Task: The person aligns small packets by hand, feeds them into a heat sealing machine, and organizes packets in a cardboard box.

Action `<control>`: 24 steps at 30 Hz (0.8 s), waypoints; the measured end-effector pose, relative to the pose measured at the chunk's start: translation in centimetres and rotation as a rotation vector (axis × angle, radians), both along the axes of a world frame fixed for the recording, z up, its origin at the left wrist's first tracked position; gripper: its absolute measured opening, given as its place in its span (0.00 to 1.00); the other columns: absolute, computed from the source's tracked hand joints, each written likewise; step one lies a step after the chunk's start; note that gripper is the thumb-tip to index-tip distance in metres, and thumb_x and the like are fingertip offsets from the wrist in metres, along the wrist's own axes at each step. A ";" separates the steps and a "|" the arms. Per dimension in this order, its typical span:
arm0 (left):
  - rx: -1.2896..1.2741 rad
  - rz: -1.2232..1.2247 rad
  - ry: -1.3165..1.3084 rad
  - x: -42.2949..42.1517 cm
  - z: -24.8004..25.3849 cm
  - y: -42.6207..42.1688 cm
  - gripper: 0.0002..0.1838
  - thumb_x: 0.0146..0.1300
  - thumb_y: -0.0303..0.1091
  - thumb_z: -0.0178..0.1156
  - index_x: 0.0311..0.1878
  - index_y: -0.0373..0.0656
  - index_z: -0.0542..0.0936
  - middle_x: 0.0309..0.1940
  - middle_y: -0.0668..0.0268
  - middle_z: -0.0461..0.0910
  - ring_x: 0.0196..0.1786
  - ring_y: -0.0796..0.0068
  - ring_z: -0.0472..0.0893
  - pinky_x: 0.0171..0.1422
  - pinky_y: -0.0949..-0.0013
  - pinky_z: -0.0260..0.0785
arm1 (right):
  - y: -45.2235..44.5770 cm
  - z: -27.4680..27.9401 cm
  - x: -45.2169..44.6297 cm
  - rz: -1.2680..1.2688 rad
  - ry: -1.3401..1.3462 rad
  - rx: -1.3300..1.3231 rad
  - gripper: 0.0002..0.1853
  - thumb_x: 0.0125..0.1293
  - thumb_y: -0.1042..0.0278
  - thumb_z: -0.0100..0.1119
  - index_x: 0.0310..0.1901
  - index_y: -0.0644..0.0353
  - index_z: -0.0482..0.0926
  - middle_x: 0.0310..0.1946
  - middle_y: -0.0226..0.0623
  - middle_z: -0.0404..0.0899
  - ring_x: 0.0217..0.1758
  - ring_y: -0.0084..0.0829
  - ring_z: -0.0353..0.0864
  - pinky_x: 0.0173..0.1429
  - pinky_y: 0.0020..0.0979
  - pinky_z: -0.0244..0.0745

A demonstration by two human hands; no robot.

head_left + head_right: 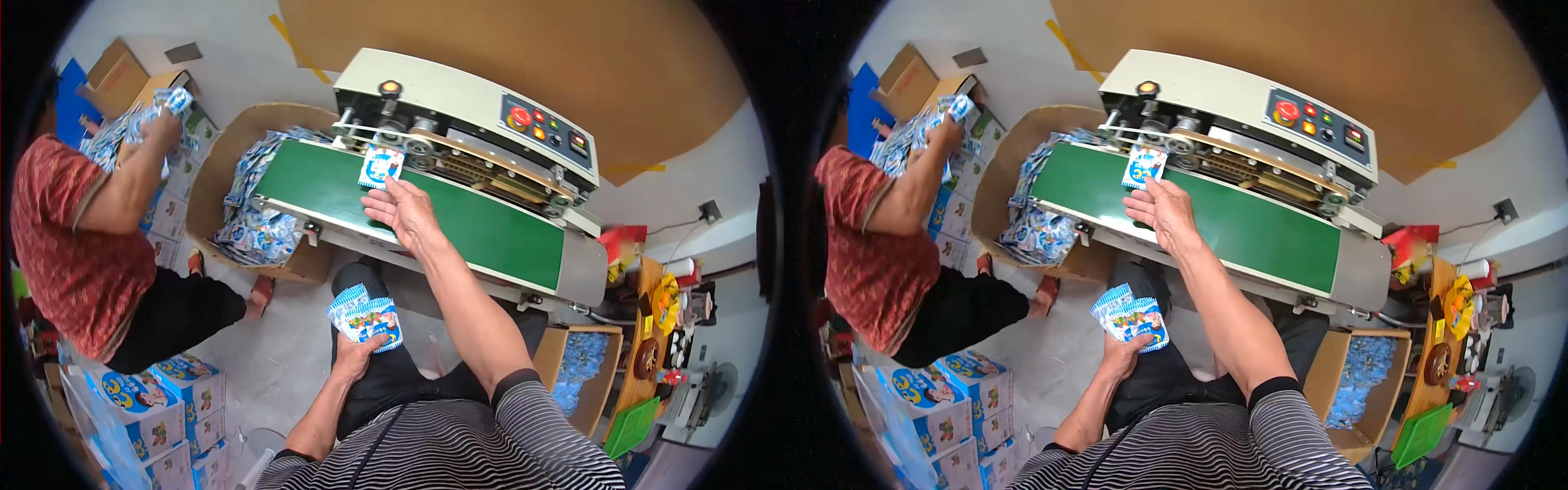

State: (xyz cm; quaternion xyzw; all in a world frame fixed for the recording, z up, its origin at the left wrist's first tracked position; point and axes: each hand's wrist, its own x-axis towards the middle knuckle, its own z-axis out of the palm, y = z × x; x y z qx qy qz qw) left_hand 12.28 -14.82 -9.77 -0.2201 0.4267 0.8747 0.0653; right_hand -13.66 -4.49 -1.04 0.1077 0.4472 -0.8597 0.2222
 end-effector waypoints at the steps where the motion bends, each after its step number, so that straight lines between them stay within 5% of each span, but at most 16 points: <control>1: 0.005 0.025 -0.001 0.1 -0.2 -0.5 0.32 0.52 0.14 0.74 0.62 0.34 0.76 0.53 0.60 0.85 0.53 0.66 0.87 0.61 0.62 0.81 | -1.3 0.1 -0.3 -0.005 -0.003 -0.011 0.24 0.79 0.60 0.56 0.62 0.75 0.68 0.56 0.62 0.80 0.57 0.51 0.87 0.55 0.45 0.89; 10: 0.051 0.248 -0.023 0.1 -0.5 -4.2 0.35 0.52 0.12 0.71 0.65 0.36 0.73 0.55 0.59 0.83 0.57 0.64 0.85 0.64 0.58 0.80 | -11.9 3.6 0.8 0.092 -0.098 -0.154 0.25 0.79 0.62 0.56 0.65 0.76 0.66 0.54 0.63 0.80 0.54 0.51 0.88 0.54 0.42 0.89; 14: 0.109 0.417 0.028 -0.9 0.8 -6.6 0.36 0.51 0.11 0.70 0.66 0.36 0.73 0.55 0.59 0.83 0.58 0.63 0.85 0.65 0.58 0.79 | -8.2 4.4 8.1 0.423 0.463 0.353 0.27 0.76 0.60 0.62 0.67 0.70 0.70 0.52 0.51 0.83 0.49 0.37 0.89 0.50 0.34 0.85; 16: 0.131 0.481 0.076 -1.5 2.1 -7.6 0.36 0.51 0.12 0.71 0.66 0.36 0.73 0.55 0.59 0.83 0.58 0.63 0.85 0.65 0.58 0.79 | -4.8 2.4 11.8 0.293 0.646 0.640 0.24 0.76 0.59 0.63 0.65 0.67 0.75 0.52 0.45 0.84 0.48 0.31 0.89 0.50 0.32 0.84; 17: 0.126 0.480 0.097 -1.9 3.0 -7.7 0.36 0.51 0.12 0.71 0.66 0.37 0.73 0.55 0.59 0.83 0.58 0.64 0.85 0.65 0.59 0.79 | -3.3 1.1 12.8 0.328 0.632 0.634 0.24 0.76 0.59 0.63 0.65 0.67 0.75 0.52 0.45 0.84 0.48 0.31 0.89 0.50 0.32 0.84; 19: 0.055 0.441 0.118 -2.6 4.3 -7.1 0.35 0.52 0.13 0.72 0.65 0.36 0.74 0.55 0.59 0.83 0.57 0.64 0.85 0.64 0.61 0.79 | -0.8 -1.0 14.1 0.348 0.185 0.410 0.22 0.76 0.59 0.63 0.62 0.66 0.79 0.50 0.41 0.86 0.48 0.28 0.88 0.52 0.31 0.84; 24: -0.167 0.167 0.285 -4.5 6.1 -1.8 0.32 0.54 0.16 0.73 0.63 0.35 0.75 0.55 0.59 0.83 0.53 0.67 0.86 0.61 0.64 0.81 | 4.0 0.1 15.1 0.425 0.253 0.249 0.22 0.76 0.59 0.63 0.64 0.65 0.78 0.49 0.37 0.86 0.47 0.28 0.88 0.51 0.30 0.86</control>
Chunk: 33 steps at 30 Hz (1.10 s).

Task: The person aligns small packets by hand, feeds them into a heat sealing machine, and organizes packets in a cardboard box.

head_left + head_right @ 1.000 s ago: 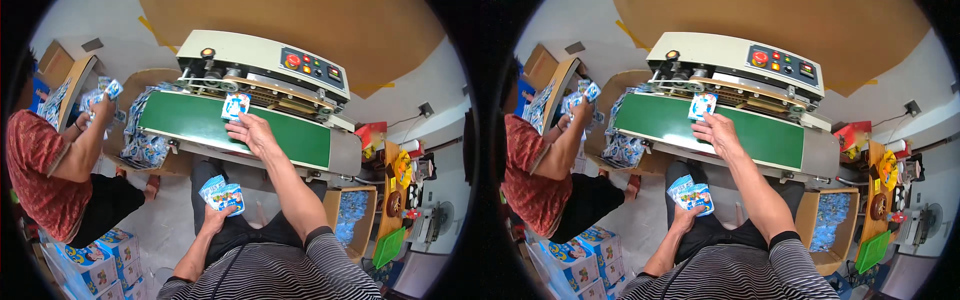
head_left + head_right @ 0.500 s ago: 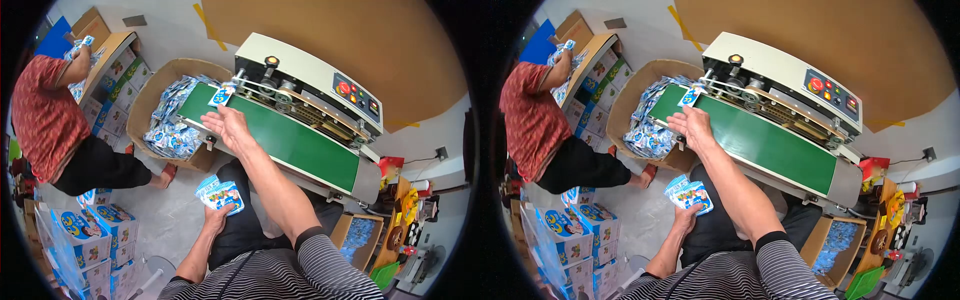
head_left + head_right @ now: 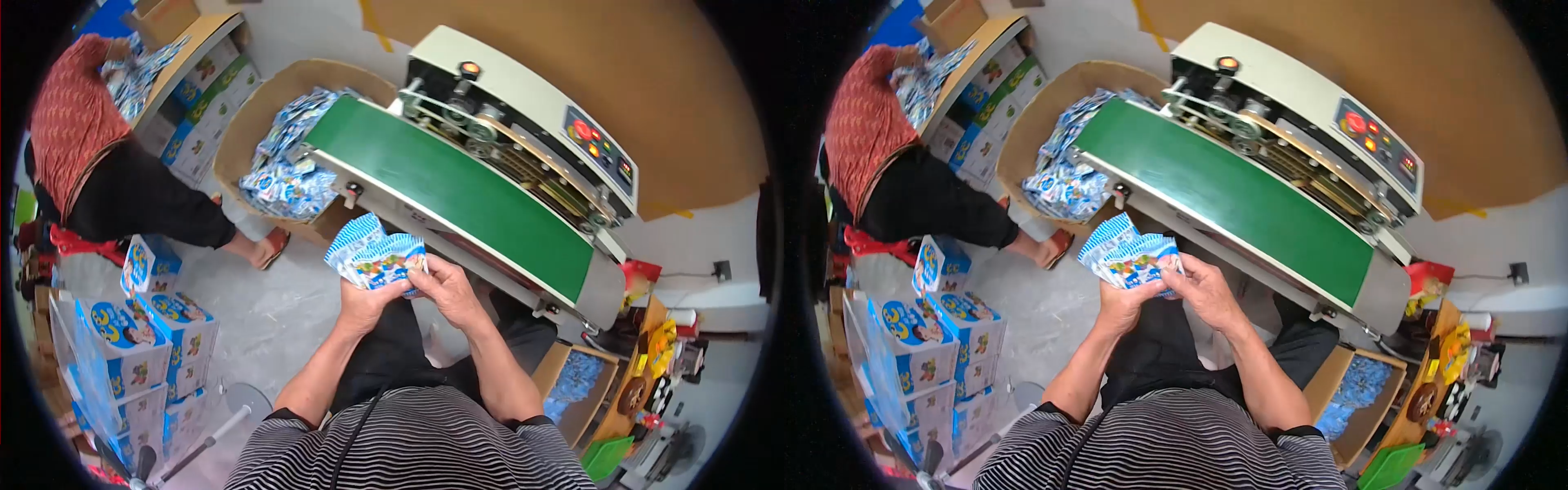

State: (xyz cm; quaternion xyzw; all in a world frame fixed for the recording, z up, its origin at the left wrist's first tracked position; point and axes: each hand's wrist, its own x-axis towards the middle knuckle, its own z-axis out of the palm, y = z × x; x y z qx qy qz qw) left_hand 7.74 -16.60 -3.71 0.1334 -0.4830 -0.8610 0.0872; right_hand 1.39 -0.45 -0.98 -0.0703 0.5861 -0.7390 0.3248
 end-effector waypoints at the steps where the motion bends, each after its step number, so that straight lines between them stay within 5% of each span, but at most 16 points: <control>1: -0.001 -0.026 0.012 -0.4 0.5 1.1 0.32 0.54 0.16 0.73 0.63 0.35 0.75 0.55 0.59 0.83 0.53 0.67 0.86 0.61 0.64 0.81 | 1.1 0.4 0.2 -0.037 -0.021 0.006 0.22 0.77 0.59 0.62 0.64 0.65 0.78 0.49 0.37 0.86 0.47 0.27 0.88 0.50 0.30 0.86; 5: 0.142 -0.060 -0.015 -1.1 2.5 5.1 0.31 0.55 0.17 0.74 0.64 0.35 0.75 0.54 0.59 0.83 0.52 0.67 0.87 0.59 0.65 0.81 | 5.3 0.7 1.8 -0.223 -0.067 -0.022 0.21 0.78 0.61 0.60 0.65 0.64 0.76 0.50 0.36 0.86 0.47 0.27 0.88 0.47 0.31 0.89; 8: 0.354 -0.139 -0.167 -1.4 3.6 7.1 0.30 0.59 0.19 0.71 0.65 0.36 0.73 0.54 0.59 0.83 0.53 0.64 0.87 0.52 0.56 0.87 | 9.2 0.8 2.8 -0.461 -0.060 -0.075 0.19 0.79 0.63 0.58 0.64 0.63 0.76 0.51 0.36 0.86 0.47 0.26 0.89 0.45 0.31 0.90; 12: 0.211 -0.232 -0.117 -2.0 3.9 9.5 0.29 0.61 0.22 0.71 0.65 0.36 0.72 0.54 0.60 0.82 0.52 0.64 0.87 0.48 0.53 0.88 | 15.7 2.7 3.3 -0.754 -0.064 -0.205 0.16 0.79 0.66 0.57 0.62 0.63 0.78 0.50 0.36 0.86 0.48 0.28 0.89 0.47 0.35 0.90; 15: 0.158 -0.244 -0.062 -2.5 2.9 10.4 0.29 0.61 0.22 0.71 0.65 0.36 0.72 0.54 0.59 0.83 0.52 0.65 0.87 0.49 0.54 0.88 | 22.1 3.9 2.2 -0.937 -0.003 -0.030 0.15 0.77 0.68 0.57 0.61 0.63 0.78 0.50 0.36 0.86 0.49 0.29 0.88 0.49 0.37 0.90; 21: 0.186 -0.259 -0.080 -3.6 4.2 12.3 0.29 0.62 0.24 0.70 0.65 0.37 0.72 0.54 0.59 0.83 0.53 0.64 0.87 0.49 0.49 0.88 | 30.0 2.7 -3.0 -0.957 -0.019 0.118 0.14 0.76 0.70 0.59 0.60 0.63 0.79 0.51 0.36 0.85 0.51 0.30 0.88 0.52 0.38 0.89; 28: 0.445 -0.498 -0.273 -3.9 6.6 11.9 0.31 0.61 0.22 0.71 0.67 0.36 0.71 0.55 0.59 0.83 0.54 0.65 0.86 0.57 0.58 0.84 | 28.8 2.5 -7.3 -0.846 -0.077 0.130 0.13 0.76 0.70 0.58 0.58 0.64 0.79 0.51 0.37 0.85 0.51 0.31 0.88 0.52 0.38 0.89; 33: 0.280 -0.432 -0.226 -4.3 5.0 11.8 0.31 0.61 0.21 0.70 0.67 0.35 0.71 0.56 0.59 0.82 0.54 0.65 0.86 0.60 0.63 0.81 | 26.1 1.3 -9.8 -0.785 -0.107 0.049 0.14 0.77 0.69 0.58 0.60 0.64 0.78 0.51 0.39 0.85 0.52 0.32 0.88 0.53 0.39 0.89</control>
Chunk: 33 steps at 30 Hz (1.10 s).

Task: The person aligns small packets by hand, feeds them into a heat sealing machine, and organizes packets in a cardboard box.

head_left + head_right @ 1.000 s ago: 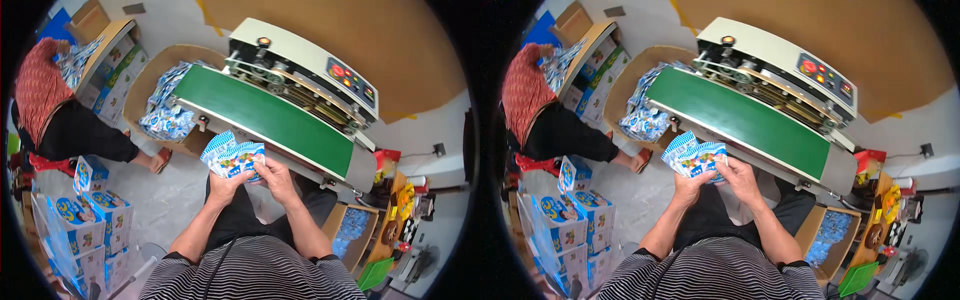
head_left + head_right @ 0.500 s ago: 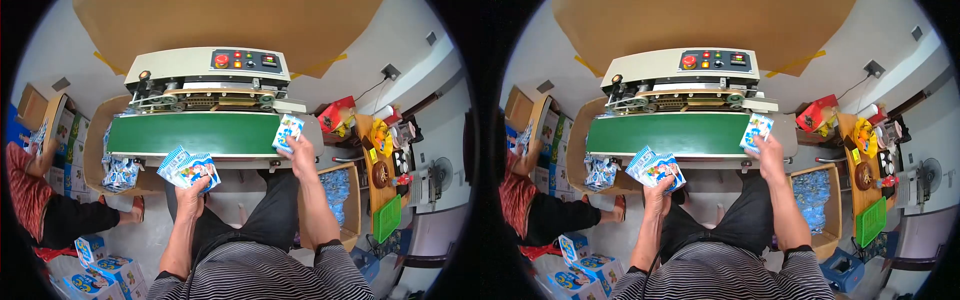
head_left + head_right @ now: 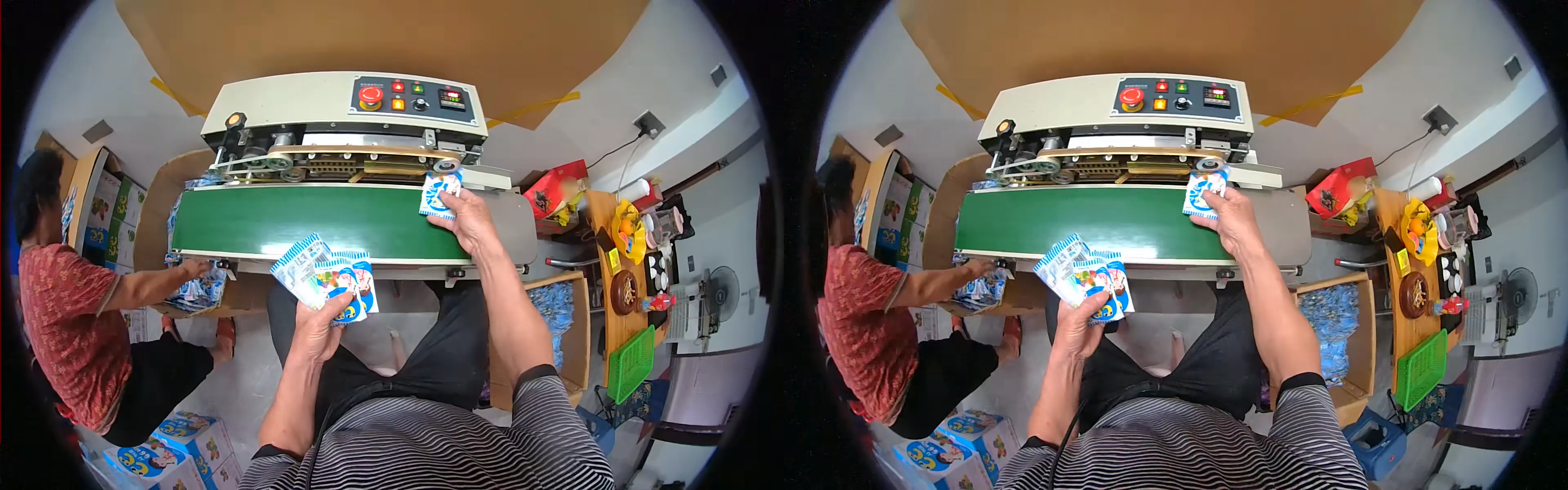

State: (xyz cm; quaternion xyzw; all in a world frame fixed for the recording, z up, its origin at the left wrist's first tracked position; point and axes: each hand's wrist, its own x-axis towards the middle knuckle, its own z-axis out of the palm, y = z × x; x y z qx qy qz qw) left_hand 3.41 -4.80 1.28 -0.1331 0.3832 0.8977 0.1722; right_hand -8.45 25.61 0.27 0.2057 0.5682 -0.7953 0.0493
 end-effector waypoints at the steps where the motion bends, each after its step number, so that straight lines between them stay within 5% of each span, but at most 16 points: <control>1: -0.005 0.028 0.029 -0.2 -0.1 0.0 0.31 0.61 0.20 0.70 0.67 0.35 0.71 0.55 0.59 0.83 0.54 0.65 0.86 0.60 0.63 0.81 | -0.8 0.0 -0.4 0.010 0.001 -0.031 0.15 0.77 0.69 0.58 0.60 0.65 0.78 0.51 0.40 0.85 0.53 0.33 0.87 0.53 0.39 0.89; 6: -0.025 0.133 0.099 -0.8 -0.2 -0.1 0.30 0.60 0.17 0.70 0.65 0.34 0.73 0.54 0.59 0.83 0.54 0.68 0.86 0.60 0.64 0.80 | -4.9 1.3 0.8 0.091 0.051 -0.128 0.16 0.78 0.67 0.58 0.61 0.66 0.76 0.52 0.41 0.84 0.53 0.33 0.87 0.52 0.38 0.89; 9: -0.042 0.185 0.100 -1.1 0.1 -0.1 0.29 0.60 0.17 0.71 0.64 0.34 0.74 0.54 0.59 0.84 0.54 0.68 0.86 0.60 0.65 0.80 | -8.3 3.3 5.5 0.028 0.069 0.231 0.19 0.78 0.66 0.58 0.64 0.68 0.74 0.54 0.43 0.84 0.53 0.33 0.87 0.52 0.37 0.88; 16: -0.111 0.128 0.174 -1.0 -0.3 1.8 0.26 0.60 0.18 0.71 0.62 0.34 0.76 0.53 0.60 0.84 0.53 0.69 0.86 0.59 0.65 0.80 | -12.0 1.9 11.8 0.327 0.109 0.128 0.17 0.78 0.65 0.59 0.60 0.68 0.81 0.48 0.40 0.86 0.46 0.27 0.88 0.48 0.32 0.88; 20: -0.147 0.170 0.217 -0.6 -0.8 2.6 0.24 0.60 0.19 0.73 0.60 0.34 0.78 0.52 0.62 0.85 0.52 0.72 0.86 0.59 0.68 0.79 | -11.8 2.2 12.7 0.144 0.196 0.145 0.14 0.77 0.66 0.61 0.53 0.69 0.84 0.44 0.38 0.87 0.43 0.24 0.88 0.45 0.30 0.88; 29: -0.198 0.125 0.202 -1.6 0.2 3.5 0.26 0.59 0.21 0.76 0.60 0.35 0.78 0.51 0.62 0.85 0.50 0.73 0.86 0.57 0.69 0.80 | -9.0 1.7 11.6 0.151 0.226 -0.019 0.12 0.77 0.68 0.61 0.54 0.67 0.82 0.45 0.37 0.87 0.43 0.25 0.89 0.43 0.29 0.90; 33: -0.207 0.091 0.176 -2.3 0.1 3.1 0.26 0.60 0.23 0.75 0.61 0.35 0.77 0.51 0.61 0.85 0.49 0.72 0.87 0.56 0.67 0.81 | -4.1 1.5 9.2 -0.102 0.195 0.056 0.12 0.76 0.68 0.61 0.54 0.66 0.80 0.44 0.38 0.87 0.43 0.26 0.89 0.42 0.29 0.90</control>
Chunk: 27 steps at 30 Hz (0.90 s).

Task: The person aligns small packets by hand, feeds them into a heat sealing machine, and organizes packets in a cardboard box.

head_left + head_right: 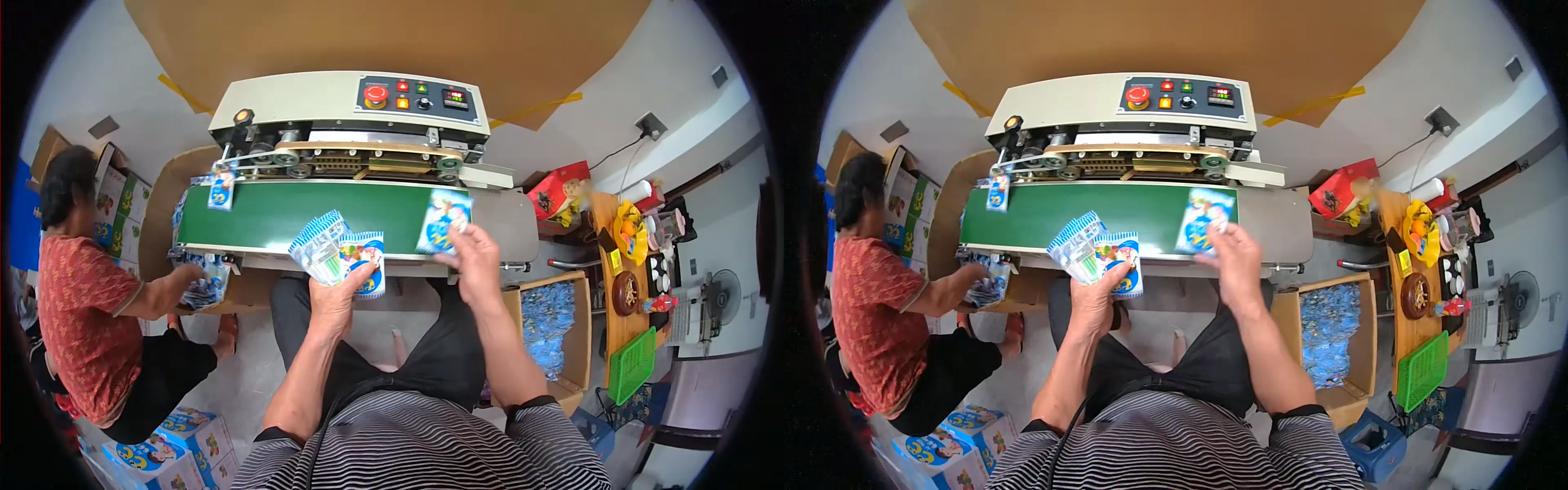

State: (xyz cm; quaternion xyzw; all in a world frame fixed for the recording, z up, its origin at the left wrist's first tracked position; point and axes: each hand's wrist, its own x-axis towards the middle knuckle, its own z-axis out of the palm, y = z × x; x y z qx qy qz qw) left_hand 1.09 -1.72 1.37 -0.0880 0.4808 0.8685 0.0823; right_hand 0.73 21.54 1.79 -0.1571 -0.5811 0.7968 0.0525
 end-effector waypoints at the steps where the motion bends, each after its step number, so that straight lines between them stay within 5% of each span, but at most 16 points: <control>1: 0.031 -0.009 -0.033 -0.2 -0.3 -0.2 0.26 0.61 0.24 0.75 0.61 0.35 0.77 0.51 0.61 0.85 0.49 0.71 0.87 0.55 0.66 0.82 | 1.7 0.3 -0.9 -0.081 -0.048 0.029 0.12 0.76 0.68 0.61 0.53 0.67 0.80 0.44 0.39 0.87 0.43 0.26 0.89 0.41 0.29 0.90; 15: 0.155 -0.091 -0.045 -1.3 -0.6 -0.6 0.25 0.64 0.24 0.70 0.63 0.31 0.73 0.50 0.55 0.85 0.48 0.64 0.89 0.48 0.55 0.88 | 4.9 -1.7 -9.1 -0.017 -0.220 0.093 0.13 0.75 0.65 0.63 0.51 0.67 0.79 0.43 0.38 0.87 0.40 0.29 0.90 0.39 0.29 0.90; 19: 0.110 -0.065 -0.059 -1.8 -0.9 -0.3 0.27 0.62 0.24 0.72 0.63 0.34 0.74 0.51 0.58 0.84 0.48 0.66 0.87 0.51 0.56 0.86 | 2.5 -1.3 -9.5 0.038 -0.180 0.048 0.14 0.75 0.64 0.63 0.52 0.66 0.79 0.46 0.38 0.87 0.43 0.29 0.90 0.43 0.30 0.90; 22: 0.119 0.106 0.018 -2.1 -0.8 0.6 0.26 0.61 0.21 0.71 0.62 0.34 0.75 0.51 0.59 0.84 0.49 0.68 0.87 0.59 0.61 0.82 | -0.9 0.9 -6.0 0.038 -0.079 0.282 0.15 0.76 0.63 0.63 0.55 0.65 0.79 0.48 0.39 0.86 0.48 0.29 0.89 0.47 0.30 0.88; 27: 0.185 0.163 0.036 -1.9 -0.2 2.0 0.26 0.61 0.20 0.71 0.62 0.35 0.76 0.50 0.61 0.85 0.50 0.70 0.86 0.62 0.65 0.78 | -5.7 0.6 -0.5 0.332 -0.064 0.098 0.18 0.77 0.64 0.62 0.61 0.64 0.79 0.50 0.38 0.85 0.50 0.26 0.87 0.50 0.30 0.86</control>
